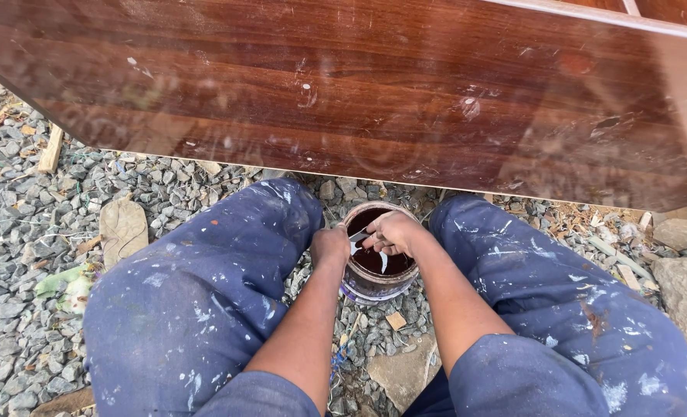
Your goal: The person applies a dark stain to the surface of a wooden furniture frame using their fingers. The person repeatedly dips their fingers into a small container of stain and rubs it onto specific spots on the wood, particularly around pre-drilled holes.
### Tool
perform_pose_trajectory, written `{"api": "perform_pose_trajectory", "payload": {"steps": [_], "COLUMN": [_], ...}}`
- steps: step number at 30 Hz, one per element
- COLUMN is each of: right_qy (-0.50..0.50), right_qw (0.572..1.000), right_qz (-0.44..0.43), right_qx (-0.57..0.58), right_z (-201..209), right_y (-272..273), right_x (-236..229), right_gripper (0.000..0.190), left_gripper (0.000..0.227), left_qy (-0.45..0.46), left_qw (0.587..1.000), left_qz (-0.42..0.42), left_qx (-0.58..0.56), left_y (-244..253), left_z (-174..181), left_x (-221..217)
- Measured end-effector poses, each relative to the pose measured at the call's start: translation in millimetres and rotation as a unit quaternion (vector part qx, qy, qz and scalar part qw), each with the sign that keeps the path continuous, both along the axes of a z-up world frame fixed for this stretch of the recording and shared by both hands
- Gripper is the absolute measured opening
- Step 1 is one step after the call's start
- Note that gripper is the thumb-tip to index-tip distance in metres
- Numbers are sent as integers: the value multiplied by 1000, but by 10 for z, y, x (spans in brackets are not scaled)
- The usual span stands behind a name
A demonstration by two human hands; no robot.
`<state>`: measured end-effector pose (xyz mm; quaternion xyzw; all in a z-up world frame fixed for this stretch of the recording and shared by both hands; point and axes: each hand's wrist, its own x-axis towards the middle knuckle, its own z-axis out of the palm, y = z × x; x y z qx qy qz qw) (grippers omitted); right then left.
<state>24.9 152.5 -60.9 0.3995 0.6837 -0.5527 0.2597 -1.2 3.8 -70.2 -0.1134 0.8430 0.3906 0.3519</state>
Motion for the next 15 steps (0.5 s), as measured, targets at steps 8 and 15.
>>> {"api": "perform_pose_trajectory", "payload": {"steps": [8, 15], "right_qy": [-37, -45], "right_qw": [998, 998], "right_qz": [-43, -38], "right_qx": [-26, -29], "right_z": [259, 85], "right_y": [11, -14], "right_x": [185, 157], "right_gripper": [55, 52], "left_gripper": [62, 65], "left_qy": [-19, -19], "left_qw": [999, 999], "left_qz": [-24, -13], "left_qx": [-15, -23], "left_y": [-164, -203], "left_z": [580, 610], "left_x": [142, 151]}}
